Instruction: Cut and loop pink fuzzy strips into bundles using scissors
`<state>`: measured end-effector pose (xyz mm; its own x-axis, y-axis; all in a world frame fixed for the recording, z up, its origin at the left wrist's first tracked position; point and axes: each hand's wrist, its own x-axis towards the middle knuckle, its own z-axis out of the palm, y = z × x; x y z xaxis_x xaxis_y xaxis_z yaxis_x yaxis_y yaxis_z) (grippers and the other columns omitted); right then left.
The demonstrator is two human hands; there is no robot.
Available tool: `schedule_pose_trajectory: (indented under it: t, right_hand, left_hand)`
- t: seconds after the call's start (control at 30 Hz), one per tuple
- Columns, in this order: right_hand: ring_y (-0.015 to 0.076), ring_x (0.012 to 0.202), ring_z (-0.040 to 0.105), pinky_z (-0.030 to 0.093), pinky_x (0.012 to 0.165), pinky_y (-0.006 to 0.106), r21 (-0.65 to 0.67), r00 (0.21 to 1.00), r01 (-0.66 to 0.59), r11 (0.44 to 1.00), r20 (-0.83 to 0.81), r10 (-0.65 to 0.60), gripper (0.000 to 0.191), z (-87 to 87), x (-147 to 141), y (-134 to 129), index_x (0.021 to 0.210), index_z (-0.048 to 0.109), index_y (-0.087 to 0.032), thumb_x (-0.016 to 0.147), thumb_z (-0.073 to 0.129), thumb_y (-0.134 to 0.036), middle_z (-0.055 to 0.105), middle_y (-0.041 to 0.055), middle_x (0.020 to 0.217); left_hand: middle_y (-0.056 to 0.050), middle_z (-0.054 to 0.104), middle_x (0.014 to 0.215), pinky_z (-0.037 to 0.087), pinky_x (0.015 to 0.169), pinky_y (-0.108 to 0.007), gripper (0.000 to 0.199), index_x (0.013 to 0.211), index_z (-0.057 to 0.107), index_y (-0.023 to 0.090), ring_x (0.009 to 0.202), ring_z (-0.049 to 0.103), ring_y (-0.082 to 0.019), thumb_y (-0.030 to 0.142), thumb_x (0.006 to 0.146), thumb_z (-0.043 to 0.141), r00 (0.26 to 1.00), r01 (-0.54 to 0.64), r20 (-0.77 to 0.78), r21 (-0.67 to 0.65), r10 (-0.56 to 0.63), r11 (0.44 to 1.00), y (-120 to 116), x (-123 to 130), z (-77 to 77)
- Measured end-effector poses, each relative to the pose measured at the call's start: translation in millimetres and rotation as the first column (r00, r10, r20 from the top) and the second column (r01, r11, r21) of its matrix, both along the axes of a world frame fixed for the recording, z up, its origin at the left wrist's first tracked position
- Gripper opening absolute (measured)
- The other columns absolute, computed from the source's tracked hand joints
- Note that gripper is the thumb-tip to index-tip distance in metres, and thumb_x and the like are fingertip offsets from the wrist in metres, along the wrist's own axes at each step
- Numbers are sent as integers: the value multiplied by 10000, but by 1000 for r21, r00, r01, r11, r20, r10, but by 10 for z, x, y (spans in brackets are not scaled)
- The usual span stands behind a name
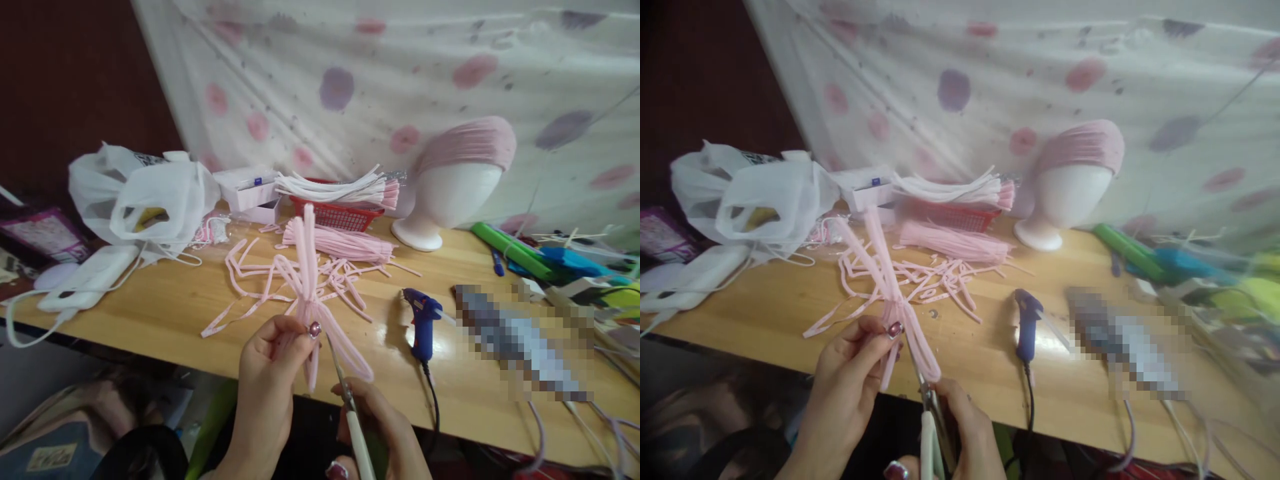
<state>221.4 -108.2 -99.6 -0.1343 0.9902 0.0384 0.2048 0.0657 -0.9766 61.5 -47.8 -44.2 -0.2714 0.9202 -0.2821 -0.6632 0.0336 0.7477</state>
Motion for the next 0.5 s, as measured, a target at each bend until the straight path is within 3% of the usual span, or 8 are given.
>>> schedule_pose_trajectory:
  t: [0.17, 0.33, 0.5]
  right_hand:
    - [173, 615, 577, 483, 555, 267, -111, 989, 42, 993, -134, -57, 664, 1, 6, -84, 1223, 716, -241, 728, 827, -669, 639, 17, 775]
    - [158, 573, 556, 460, 519, 257, -136, 979, 43, 990, -193, -69, 706, -3, 22, -118, 1216, 736, -240, 685, 850, -692, 652, 9, 711]
    - [126, 524, 524, 439, 524, 250, -150, 960, 58, 987, -263, -97, 706, 21, -26, -99, 1193, 733, -239, 661, 876, -680, 630, -27, 650]
  left_hand:
    - [38, 702, 658, 507, 632, -118, 154, 663, 679, 199, 651, 651, -74, 146, 667, 823, 990, 66, -125, 21, -63, 998, -92, 23, -47]
    - [27, 702, 687, 499, 563, -146, 168, 659, 629, 216, 655, 678, -112, 114, 669, 763, 958, 66, -284, 43, -51, 997, -126, 30, -13]
    - [13, 694, 695, 424, 442, -148, 167, 649, 613, 216, 587, 643, -112, 125, 651, 753, 947, 75, -312, 10, -68, 997, -124, 47, 27]
